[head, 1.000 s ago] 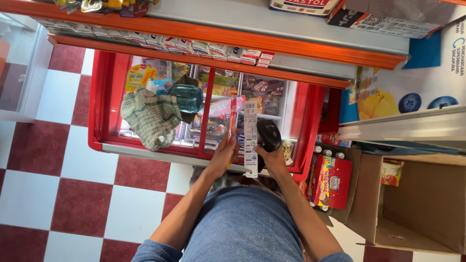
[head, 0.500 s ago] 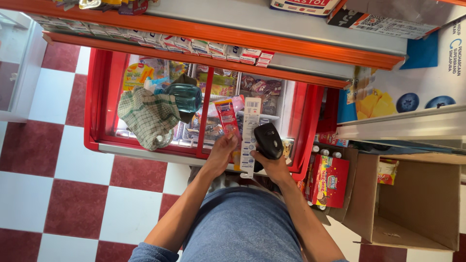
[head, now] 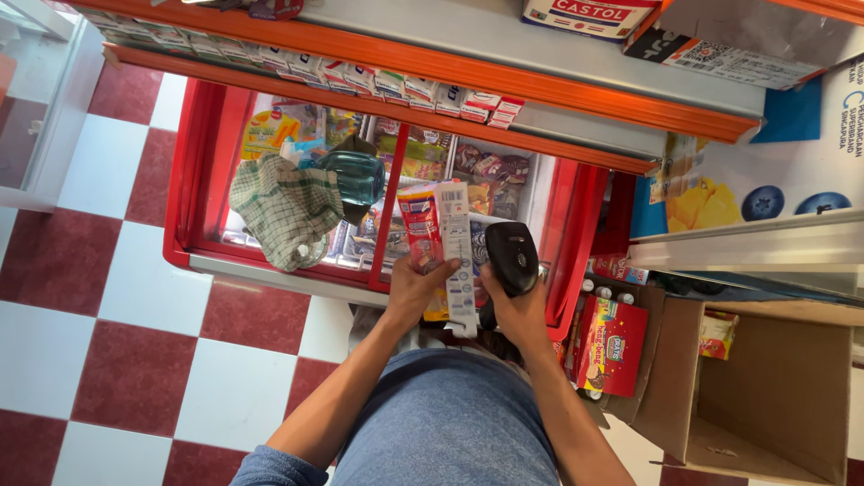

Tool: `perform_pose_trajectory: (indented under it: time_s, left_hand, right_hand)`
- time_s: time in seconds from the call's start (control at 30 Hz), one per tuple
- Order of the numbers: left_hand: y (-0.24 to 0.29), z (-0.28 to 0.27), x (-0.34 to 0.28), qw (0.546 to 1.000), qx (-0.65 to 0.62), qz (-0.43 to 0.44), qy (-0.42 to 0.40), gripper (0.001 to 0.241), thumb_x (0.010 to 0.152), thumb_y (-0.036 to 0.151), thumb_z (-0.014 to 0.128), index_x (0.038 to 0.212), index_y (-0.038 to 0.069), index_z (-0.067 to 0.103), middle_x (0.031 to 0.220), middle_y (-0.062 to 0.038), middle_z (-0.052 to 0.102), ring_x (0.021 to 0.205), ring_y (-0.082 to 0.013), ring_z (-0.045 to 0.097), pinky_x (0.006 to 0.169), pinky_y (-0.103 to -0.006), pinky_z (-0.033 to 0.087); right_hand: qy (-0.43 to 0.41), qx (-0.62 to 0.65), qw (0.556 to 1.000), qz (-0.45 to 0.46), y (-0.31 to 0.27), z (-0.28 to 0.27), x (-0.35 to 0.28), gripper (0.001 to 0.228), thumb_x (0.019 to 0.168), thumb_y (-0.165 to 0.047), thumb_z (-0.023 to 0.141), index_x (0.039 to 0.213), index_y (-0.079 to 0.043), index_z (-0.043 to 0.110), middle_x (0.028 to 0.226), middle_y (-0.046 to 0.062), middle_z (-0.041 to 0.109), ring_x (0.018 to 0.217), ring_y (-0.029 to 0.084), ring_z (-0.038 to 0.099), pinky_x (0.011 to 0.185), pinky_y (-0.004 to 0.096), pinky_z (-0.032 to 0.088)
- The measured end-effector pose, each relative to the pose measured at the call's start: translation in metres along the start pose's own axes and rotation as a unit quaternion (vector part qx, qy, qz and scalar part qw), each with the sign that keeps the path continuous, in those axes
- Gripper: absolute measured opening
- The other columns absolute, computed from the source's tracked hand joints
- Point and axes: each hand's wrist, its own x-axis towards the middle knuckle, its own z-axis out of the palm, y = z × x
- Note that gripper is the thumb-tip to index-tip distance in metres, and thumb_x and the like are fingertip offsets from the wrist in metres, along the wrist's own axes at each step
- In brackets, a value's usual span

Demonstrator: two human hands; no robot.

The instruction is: The person uses a handheld barcode scanner to scan various packaged items in a box and on shelves, including toothpaste and other small retail goods.

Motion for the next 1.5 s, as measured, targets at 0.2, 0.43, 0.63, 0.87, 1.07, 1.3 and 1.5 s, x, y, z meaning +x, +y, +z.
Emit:
perform_pose_trajectory:
  time_s: [0.2, 0.43, 0.63, 0.87, 1.07, 1.3, 1.5]
  left_hand:
    - [0.003, 0.002, -0.005, 0.994, 0.099, 0.051, 0.006, 0.021, 0.089, 0.013, 0.079, 0.106, 0.002, 0.077, 0.094, -0.006, 0.08, 0.08, -0.0095, 0.073, 0.071, -0.0265, 0.061]
    - [-0.015, -0.004, -0.004, 0.993, 0.092, 0.067, 0.0, 0.019, 0.089, 0.011, 0.08, 0.105, 0.001, 0.076, 0.094, -0.005, 0.079, 0.082, -0.0073, 0.072, 0.072, -0.0254, 0.06]
    - [-0.03, -0.006, -0.004, 0.996, 0.075, 0.049, -0.007, 0.016, 0.091, 0.01, 0.079, 0.101, -0.002, 0.075, 0.089, -0.005, 0.077, 0.079, -0.008, 0.07, 0.068, -0.026, 0.058]
    - [-0.031, -0.001, -0.004, 0.996, 0.087, 0.037, -0.008, 0.015, 0.091, 0.01, 0.079, 0.1, -0.001, 0.075, 0.086, -0.004, 0.076, 0.075, -0.0073, 0.068, 0.065, -0.0263, 0.055]
    - [-0.034, -0.001, -0.002, 0.997, 0.066, 0.038, -0.014, 0.016, 0.091, 0.009, 0.078, 0.103, -0.001, 0.073, 0.092, -0.004, 0.077, 0.081, -0.0073, 0.069, 0.07, -0.0259, 0.057]
    - [-0.046, -0.004, 0.003, 0.997, 0.042, 0.061, -0.022, 0.016, 0.092, 0.007, 0.077, 0.105, -0.001, 0.072, 0.095, -0.003, 0.075, 0.086, -0.0073, 0.069, 0.075, -0.0265, 0.059]
    - [-0.048, -0.006, 0.005, 0.992, 0.11, 0.061, 0.005, 0.015, 0.091, 0.006, 0.075, 0.104, -0.001, 0.072, 0.09, -0.004, 0.076, 0.079, -0.0069, 0.066, 0.068, -0.0243, 0.056]
  right_hand:
    - [0.016, -0.153, 0.981, -0.12, -0.024, 0.002, -0.01, 0.023, 0.089, -0.017, 0.078, 0.099, 0.002, 0.07, 0.08, 0.005, 0.074, 0.07, 0.011, 0.071, 0.061, 0.028, 0.057]
    - [-0.016, -0.063, 0.997, -0.03, -0.031, 0.017, -0.019, 0.021, 0.091, -0.018, 0.076, 0.097, 0.001, 0.07, 0.069, 0.004, 0.069, 0.06, 0.01, 0.067, 0.056, 0.026, 0.055]
    - [-0.023, -0.073, 0.996, -0.045, -0.032, 0.021, -0.019, 0.023, 0.091, -0.021, 0.074, 0.1, 0.0, 0.074, 0.071, 0.002, 0.073, 0.059, 0.01, 0.068, 0.054, 0.027, 0.057]
    - [-0.035, -0.056, 0.997, -0.049, -0.026, 0.019, -0.019, 0.023, 0.094, -0.022, 0.074, 0.097, 0.001, 0.073, 0.066, 0.003, 0.068, 0.057, 0.01, 0.066, 0.053, 0.027, 0.054]
    - [-0.03, -0.046, 0.998, -0.031, -0.025, 0.018, -0.016, 0.024, 0.093, -0.022, 0.074, 0.097, 0.001, 0.073, 0.066, 0.003, 0.068, 0.058, 0.01, 0.065, 0.053, 0.027, 0.053]
    - [-0.031, -0.04, 0.999, -0.019, -0.022, 0.018, -0.014, 0.023, 0.093, -0.022, 0.074, 0.097, 0.0, 0.072, 0.066, 0.004, 0.068, 0.058, 0.01, 0.066, 0.054, 0.026, 0.055]
    - [-0.073, -0.022, 0.996, -0.046, -0.025, 0.027, -0.02, 0.021, 0.094, -0.021, 0.075, 0.096, 0.0, 0.071, 0.073, 0.003, 0.069, 0.063, 0.01, 0.066, 0.056, 0.027, 0.054]
